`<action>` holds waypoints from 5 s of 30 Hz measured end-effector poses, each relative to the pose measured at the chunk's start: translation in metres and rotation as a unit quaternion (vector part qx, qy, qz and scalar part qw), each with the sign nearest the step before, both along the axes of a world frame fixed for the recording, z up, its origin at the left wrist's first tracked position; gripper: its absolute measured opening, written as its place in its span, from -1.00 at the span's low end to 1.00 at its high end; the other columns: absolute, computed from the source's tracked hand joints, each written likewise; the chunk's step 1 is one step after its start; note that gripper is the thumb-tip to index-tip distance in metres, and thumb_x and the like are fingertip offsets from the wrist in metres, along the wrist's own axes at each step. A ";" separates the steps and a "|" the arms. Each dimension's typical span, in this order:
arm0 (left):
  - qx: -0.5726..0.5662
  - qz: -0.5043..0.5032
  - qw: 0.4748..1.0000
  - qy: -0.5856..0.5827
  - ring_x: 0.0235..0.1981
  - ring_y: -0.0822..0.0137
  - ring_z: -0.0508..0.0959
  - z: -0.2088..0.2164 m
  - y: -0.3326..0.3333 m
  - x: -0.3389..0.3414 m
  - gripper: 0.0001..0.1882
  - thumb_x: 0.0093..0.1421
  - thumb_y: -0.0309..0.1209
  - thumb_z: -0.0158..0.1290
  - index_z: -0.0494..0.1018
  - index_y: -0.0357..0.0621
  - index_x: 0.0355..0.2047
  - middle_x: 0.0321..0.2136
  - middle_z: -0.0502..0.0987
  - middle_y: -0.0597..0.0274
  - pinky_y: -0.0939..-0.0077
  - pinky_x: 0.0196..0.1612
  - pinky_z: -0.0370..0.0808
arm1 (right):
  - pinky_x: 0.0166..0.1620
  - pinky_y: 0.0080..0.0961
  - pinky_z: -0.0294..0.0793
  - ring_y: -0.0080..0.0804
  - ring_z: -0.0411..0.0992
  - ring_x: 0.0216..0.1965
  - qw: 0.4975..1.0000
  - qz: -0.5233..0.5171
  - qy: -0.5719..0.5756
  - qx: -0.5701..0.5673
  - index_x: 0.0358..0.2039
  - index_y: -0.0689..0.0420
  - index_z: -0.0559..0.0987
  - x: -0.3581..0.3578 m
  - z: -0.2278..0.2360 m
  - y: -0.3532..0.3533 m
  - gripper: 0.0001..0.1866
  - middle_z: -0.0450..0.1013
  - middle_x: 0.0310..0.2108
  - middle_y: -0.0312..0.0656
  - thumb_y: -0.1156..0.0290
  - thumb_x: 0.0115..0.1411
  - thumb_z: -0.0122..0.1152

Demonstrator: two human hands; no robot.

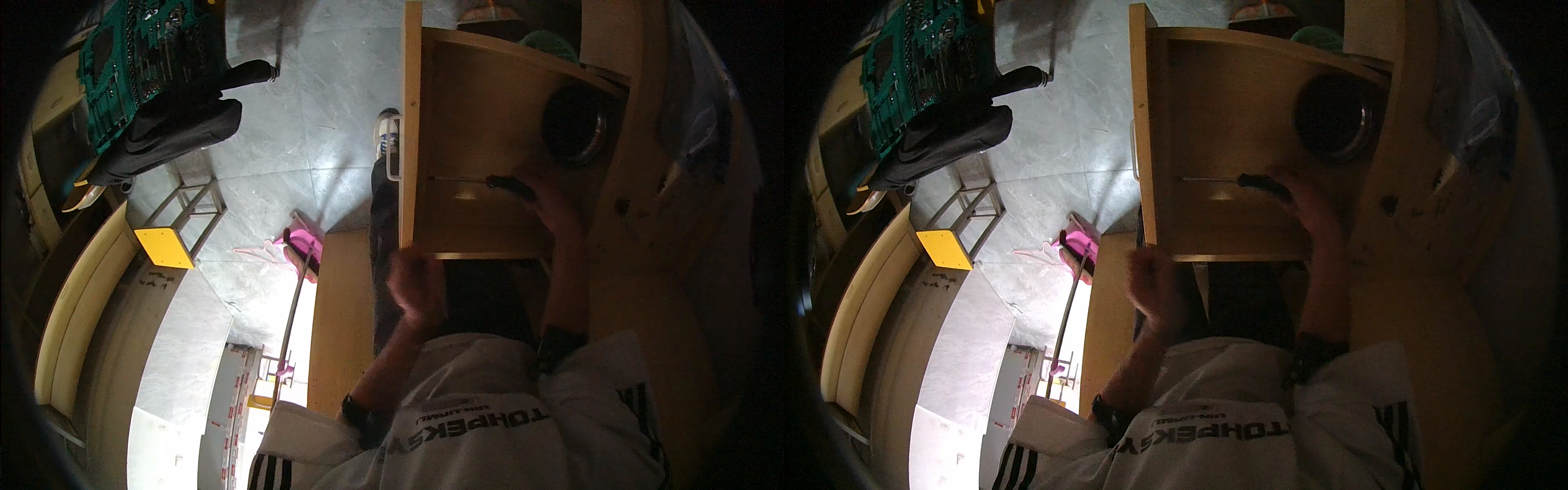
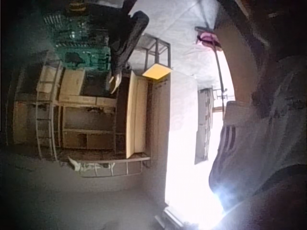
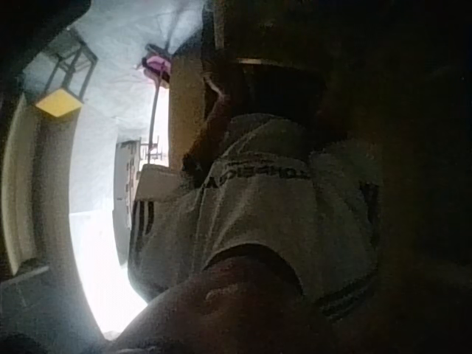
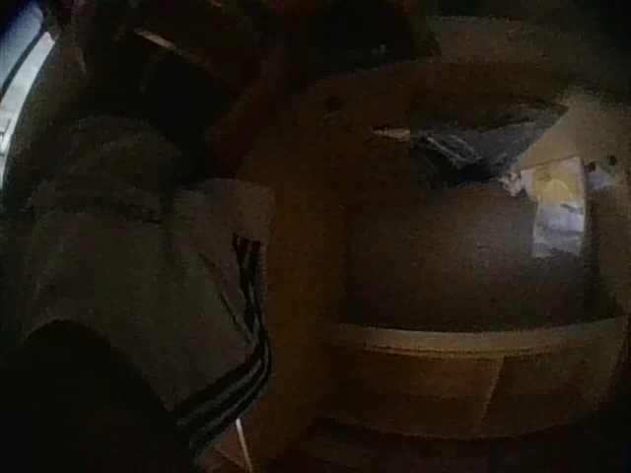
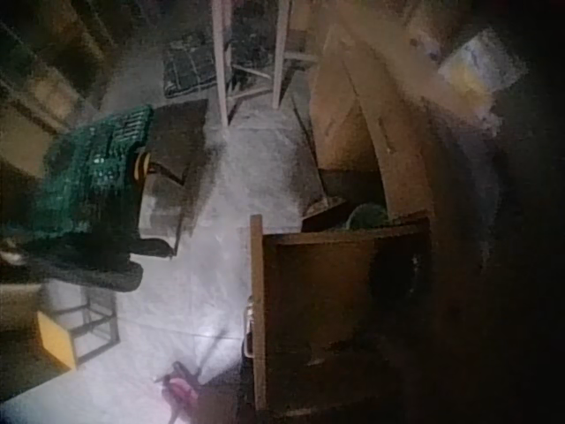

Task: The person uses a screwdriver to tighten screws on a wooden cabinet drawer. They then place several cylindrical containers into the drawer and continue to secure the drawer with the screwdriver.

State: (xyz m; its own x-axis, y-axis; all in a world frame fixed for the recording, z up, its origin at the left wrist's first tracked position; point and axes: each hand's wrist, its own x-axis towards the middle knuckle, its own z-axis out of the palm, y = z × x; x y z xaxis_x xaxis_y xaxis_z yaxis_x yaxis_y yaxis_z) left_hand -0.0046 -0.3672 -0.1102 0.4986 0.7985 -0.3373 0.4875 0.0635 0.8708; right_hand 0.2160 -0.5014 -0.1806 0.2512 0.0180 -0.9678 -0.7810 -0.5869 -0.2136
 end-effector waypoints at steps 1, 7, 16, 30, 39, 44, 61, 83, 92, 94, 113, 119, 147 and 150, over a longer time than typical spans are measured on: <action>-0.128 -0.027 0.990 0.048 -0.37 0.26 0.48 0.002 -0.010 0.003 -0.82 0.26 -0.36 -0.10 0.35 -0.23 -0.26 -0.41 0.46 0.14 0.39 -0.29 0.44 | -0.08 -0.45 0.33 -0.40 0.32 -0.09 1.000 0.014 -0.007 0.011 0.02 0.01 0.41 -0.001 -0.002 -0.002 -0.51 0.38 -0.09 -0.27 0.24 0.06 0.25; -0.121 -0.229 0.924 0.282 0.03 0.23 0.33 -0.076 -0.027 0.043 -0.60 0.29 -0.32 -0.16 0.20 -0.20 0.10 0.04 0.27 0.03 0.24 0.07 0.30 | 0.00 -0.43 0.34 -0.31 0.27 0.06 0.992 0.085 -0.092 0.031 0.10 0.05 0.33 -0.006 -0.015 -0.015 -0.43 0.26 0.09 -0.16 0.27 0.06 0.24; -0.557 0.504 0.608 -0.258 0.02 0.29 0.34 -0.082 -0.013 0.077 -0.57 0.23 -0.43 -0.04 0.18 -0.07 0.11 -0.01 0.31 0.16 0.34 0.11 0.31 | 0.02 -0.34 0.33 -0.35 0.29 0.03 0.999 0.029 -0.029 0.029 0.05 0.09 0.34 0.000 0.000 0.006 -0.56 0.36 -0.02 -0.21 0.23 0.18 0.07; -0.516 0.428 0.692 -0.269 0.15 0.25 0.25 -0.095 -0.020 0.082 -0.51 0.30 -0.27 -0.14 0.06 -0.04 0.20 0.13 0.21 0.21 0.26 0.23 0.19 | 0.02 -0.33 0.33 -0.35 0.38 -0.07 0.991 -0.006 -0.054 0.125 -0.17 0.10 0.46 -0.007 -0.012 -0.019 -0.76 0.44 -0.16 -0.23 0.44 0.11 0.04; -0.527 0.397 0.714 -0.234 0.18 0.18 0.20 -0.082 -0.018 0.084 -0.48 0.30 -0.27 -0.17 0.01 -0.12 0.22 0.14 0.17 0.10 0.22 0.27 0.09 | -0.03 -0.38 0.35 -0.36 0.35 -0.06 0.985 0.082 -0.144 -0.045 -0.09 0.13 0.46 -0.027 0.018 0.002 -0.67 0.40 -0.11 -0.17 0.23 0.21 -0.01; -0.525 0.409 0.704 -0.247 0.14 0.13 0.26 -0.085 -0.024 0.084 -0.50 0.22 -0.32 -0.04 0.16 -0.15 0.15 0.10 0.23 0.10 0.27 0.21 0.18 | -0.02 -0.36 0.35 -0.31 0.30 0.01 0.987 0.051 -0.146 -0.033 -0.04 0.16 0.43 -0.035 0.008 -0.011 -0.59 0.34 -0.03 -0.12 0.15 0.23 0.00; -0.306 -0.109 0.919 0.224 -0.31 0.28 0.54 -0.069 -0.025 0.075 -0.70 0.23 -0.26 -0.04 0.48 -0.27 -0.25 -0.35 0.52 0.06 0.37 -0.22 0.46 | -0.08 -0.46 0.34 -0.42 0.32 -0.17 0.907 -0.409 -0.091 0.045 0.04 0.13 0.35 -0.042 -0.006 -0.039 -0.53 0.37 -0.19 -0.18 0.15 0.19 0.08; -0.095 -0.311 0.941 0.091 -0.29 0.15 0.52 -0.002 0.035 0.023 -0.86 0.05 -0.44 0.02 0.49 -0.23 -0.41 -0.38 0.52 0.03 0.33 -0.23 0.43 | -0.57 -0.64 0.24 -0.61 0.27 -0.59 0.902 -0.392 -0.154 0.092 -0.46 0.06 0.44 -0.067 0.001 -0.013 -0.62 0.29 -0.66 -0.36 0.05 0.28 -0.16; -0.164 -0.353 0.918 0.077 -0.54 0.41 0.51 -0.001 0.065 0.036 -0.86 0.06 -0.43 0.07 0.54 -0.25 -0.42 -0.61 0.51 0.23 0.51 -0.47 0.45 | -0.66 -0.66 0.21 -0.57 0.17 -0.73 0.773 -0.600 -0.041 0.200 -0.40 0.04 0.40 -0.104 -0.010 -0.017 -0.62 0.28 -0.62 -0.38 -0.03 0.25 -0.13; -0.236 -0.321 0.907 0.137 -0.63 0.39 0.48 -0.002 0.071 0.034 -0.86 0.07 -0.44 0.03 0.49 -0.25 -0.55 -0.65 0.49 0.19 0.50 -0.56 0.39 | -0.68 -0.66 0.20 -0.57 0.17 -0.73 0.816 -0.558 -0.080 0.127 -0.37 0.05 0.40 -0.103 0.013 -0.004 -0.61 0.28 -0.62 -0.37 -0.04 0.24 -0.13; -0.612 -0.168 0.760 -0.140 -0.78 0.46 0.31 -0.057 0.026 0.074 -0.76 0.21 -0.27 -0.15 0.36 -0.17 -0.45 -0.79 0.29 0.30 0.60 -0.74 0.23 | -0.14 -0.41 0.39 -0.41 0.35 -0.30 0.775 -0.587 -0.193 0.130 -0.20 0.16 0.39 0.042 -0.008 0.067 -0.77 0.36 -0.34 -0.21 0.28 0.30 -0.14; -0.467 -0.082 0.881 0.011 -0.75 0.53 0.20 -0.101 0.024 0.110 -0.71 0.26 -0.15 -0.17 0.32 -0.11 -0.34 -0.72 0.26 0.33 0.63 -0.70 0.12 | -0.09 -0.43 0.36 -0.41 0.35 -0.28 0.807 -0.548 -0.205 0.082 -0.16 0.15 0.39 0.032 -0.037 0.057 -0.79 0.36 -0.31 -0.19 0.32 0.29 -0.13; -0.352 0.275 0.892 -0.071 -0.74 0.63 0.22 -0.114 0.025 0.157 -0.76 0.24 -0.10 -0.06 0.34 0.05 -0.42 -0.61 0.35 0.46 0.76 -0.74 0.07 | -0.69 -0.54 0.41 -0.38 0.42 -0.71 0.932 -0.242 -0.267 0.019 -0.45 0.32 0.40 0.011 -0.049 0.061 -0.65 0.44 -0.59 -0.09 0.27 0.28 -0.15; -0.353 0.300 0.885 -0.052 -0.74 0.64 0.21 -0.115 0.025 0.157 -0.77 0.24 -0.12 -0.05 0.36 0.04 -0.39 -0.60 0.35 0.47 0.77 -0.74 0.07 | -0.69 -0.55 0.41 -0.38 0.43 -0.71 0.934 -0.237 -0.267 0.021 -0.45 0.32 0.39 0.011 -0.048 0.061 -0.67 0.43 -0.60 -0.09 0.29 0.28 -0.16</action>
State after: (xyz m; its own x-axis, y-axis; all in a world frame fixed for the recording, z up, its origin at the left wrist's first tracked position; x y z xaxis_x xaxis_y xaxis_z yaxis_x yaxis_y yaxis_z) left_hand 0.1520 -0.3421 -0.2256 0.1143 0.5392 -0.8344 0.1007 0.8293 0.5497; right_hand 0.2271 -0.4402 -0.2287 0.6871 -0.1835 -0.7030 -0.7265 -0.1842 -0.6620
